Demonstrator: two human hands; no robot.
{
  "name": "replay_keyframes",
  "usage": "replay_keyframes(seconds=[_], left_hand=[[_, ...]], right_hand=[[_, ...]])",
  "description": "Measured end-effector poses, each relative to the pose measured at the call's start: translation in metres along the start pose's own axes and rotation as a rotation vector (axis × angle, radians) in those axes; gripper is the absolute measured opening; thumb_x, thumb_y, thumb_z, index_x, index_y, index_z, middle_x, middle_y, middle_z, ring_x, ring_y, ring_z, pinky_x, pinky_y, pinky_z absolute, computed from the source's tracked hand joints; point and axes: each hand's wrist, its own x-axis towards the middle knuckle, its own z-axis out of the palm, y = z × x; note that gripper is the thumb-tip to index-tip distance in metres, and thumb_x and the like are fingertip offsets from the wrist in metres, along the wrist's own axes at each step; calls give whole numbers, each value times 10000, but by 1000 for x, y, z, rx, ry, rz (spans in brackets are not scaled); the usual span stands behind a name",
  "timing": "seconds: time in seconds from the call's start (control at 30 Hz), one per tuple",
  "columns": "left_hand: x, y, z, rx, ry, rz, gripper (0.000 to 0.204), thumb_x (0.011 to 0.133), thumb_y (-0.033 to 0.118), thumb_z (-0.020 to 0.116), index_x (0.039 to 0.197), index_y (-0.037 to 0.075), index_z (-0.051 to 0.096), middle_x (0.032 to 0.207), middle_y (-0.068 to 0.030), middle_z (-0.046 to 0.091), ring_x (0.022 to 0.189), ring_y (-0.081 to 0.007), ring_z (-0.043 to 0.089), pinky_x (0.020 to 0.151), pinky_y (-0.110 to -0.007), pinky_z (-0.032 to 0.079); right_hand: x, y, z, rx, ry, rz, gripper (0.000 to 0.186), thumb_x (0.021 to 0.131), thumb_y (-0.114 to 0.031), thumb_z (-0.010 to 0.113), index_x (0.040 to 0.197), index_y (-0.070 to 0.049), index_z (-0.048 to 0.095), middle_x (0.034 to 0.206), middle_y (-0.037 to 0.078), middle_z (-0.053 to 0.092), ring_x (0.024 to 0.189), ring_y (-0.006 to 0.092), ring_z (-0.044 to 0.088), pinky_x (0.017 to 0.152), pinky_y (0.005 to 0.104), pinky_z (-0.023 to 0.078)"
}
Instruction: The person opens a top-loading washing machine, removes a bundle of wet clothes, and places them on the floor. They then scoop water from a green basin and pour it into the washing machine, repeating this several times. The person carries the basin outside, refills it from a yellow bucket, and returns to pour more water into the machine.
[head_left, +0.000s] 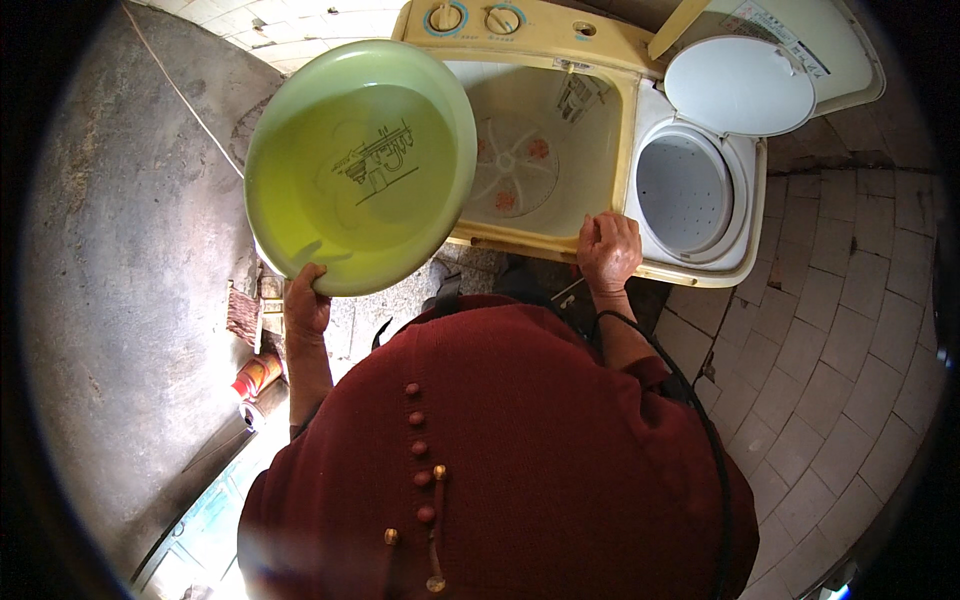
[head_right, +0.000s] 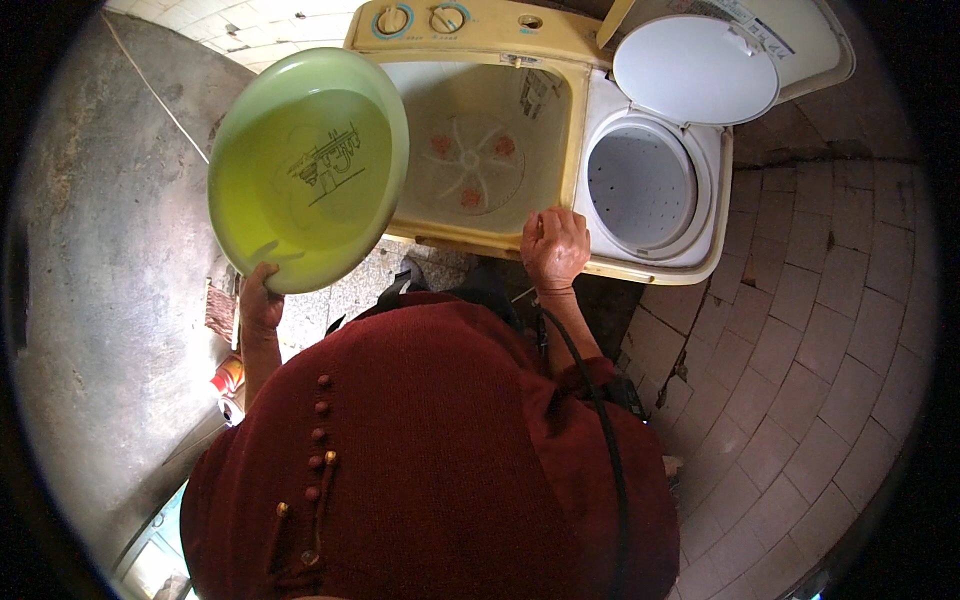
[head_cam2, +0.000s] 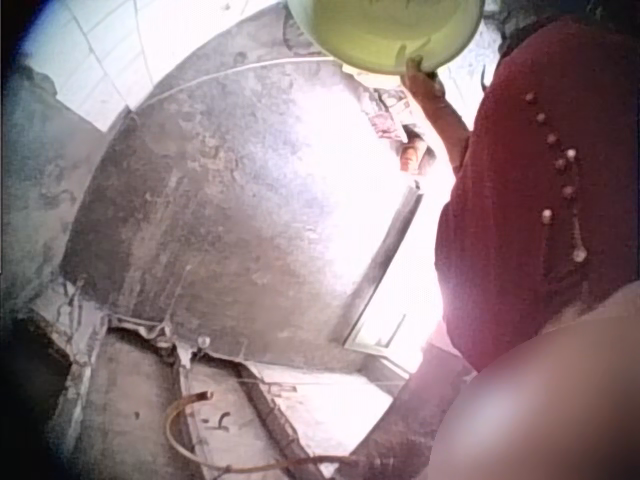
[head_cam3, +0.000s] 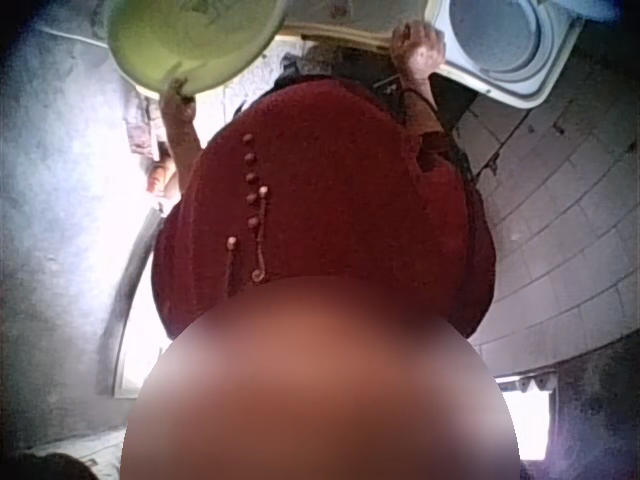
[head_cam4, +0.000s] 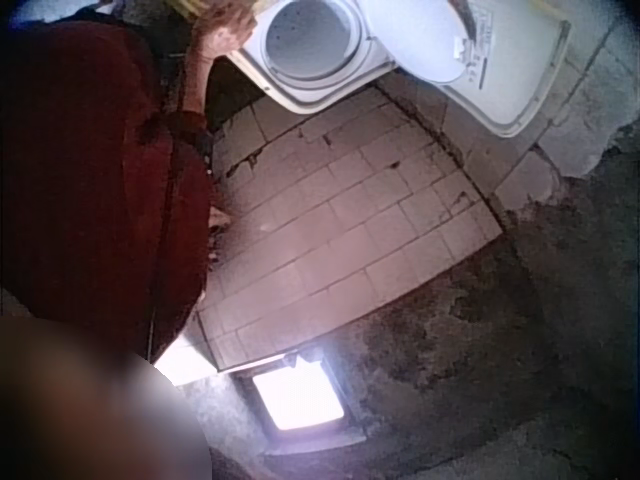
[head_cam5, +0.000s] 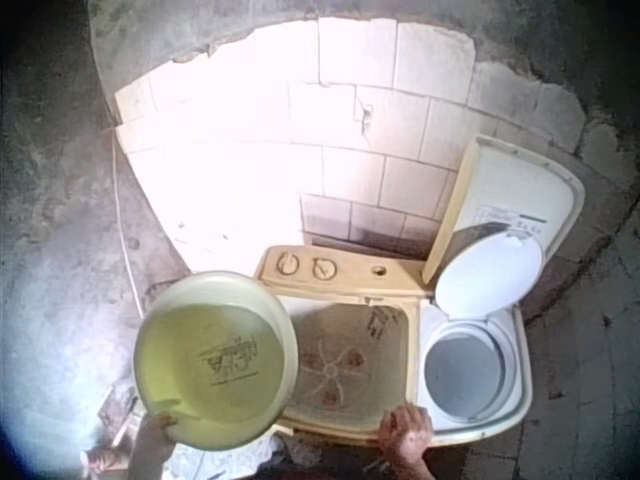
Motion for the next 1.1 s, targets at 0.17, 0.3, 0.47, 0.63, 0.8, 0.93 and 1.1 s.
replay_keyframes(seconds=[0.17, 0.3, 0.47, 0.63, 0.8, 0.93, 1.1], left_hand=[[0, 0, 0, 44, 34, -5, 455, 753, -33, 521, 1202, -84, 469, 1118, -149, 547, 1029, -284, 563, 923, -382, 468], [2, -1, -3, 49, 39, -23, 455, 756, -23, 528, 1204, -82, 470, 1107, -144, 551, 1014, -274, 567, 910, -365, 471], [3, -4, -7, 41, 32, -21, 441, 755, -11, 544, 1187, -71, 483, 1091, -134, 556, 1007, -266, 570, 902, -363, 475], [6, -7, -12, 15, 42, -18, 433, 751, -7, 555, 1174, -67, 485, 1083, -126, 560, 990, -261, 576, 896, -363, 479], [7, -8, -17, 16, 15, -14, 435, 752, -7, 556, 1176, -70, 480, 1077, -125, 565, 982, -256, 580, 882, -361, 486], [6, -8, -14, 25, 44, -10, 416, 758, -3, 557, 1162, -71, 488, 1064, -124, 569, 970, -250, 586, 865, -350, 494], [4, -4, -10, 35, 6, 1, 400, 759, -3, 558, 1149, -69, 494, 1043, -118, 574, 943, -244, 594, 843, -337, 502]], right_hand=[[-2, 1, 1, -7, -28, 19, 96, 734, -160, 667, 708, -99, 597, 790, 38, 617, 785, 263, 580, 664, 379, 461], [-2, 1, 1, 1, -21, 18, 93, 733, -160, 666, 708, -99, 599, 798, 37, 617, 784, 261, 577, 666, 380, 462], [-2, 2, 0, 5, -48, 25, 99, 726, -156, 667, 703, -90, 597, 801, 43, 618, 781, 264, 575, 674, 378, 465], [-2, 3, 0, 11, -53, 23, 102, 718, -150, 669, 703, -82, 595, 794, 50, 618, 783, 264, 577, 679, 380, 466], [0, 1, 0, 21, -52, 24, 96, 718, -147, 669, 710, -80, 599, 798, 55, 619, 793, 267, 581, 683, 384, 466], [6, -4, -4, 27, -100, 27, 111, 743, -162, 665, 789, -77, 608, 834, 78, 619, 806, 283, 582, 686, 392, 469], [47, -41, 21, 593, -174, 168, 276, 812, -243, 643, 990, -39, 586, 880, 135, 620, 836, 294, 603, 725, 392, 484]])
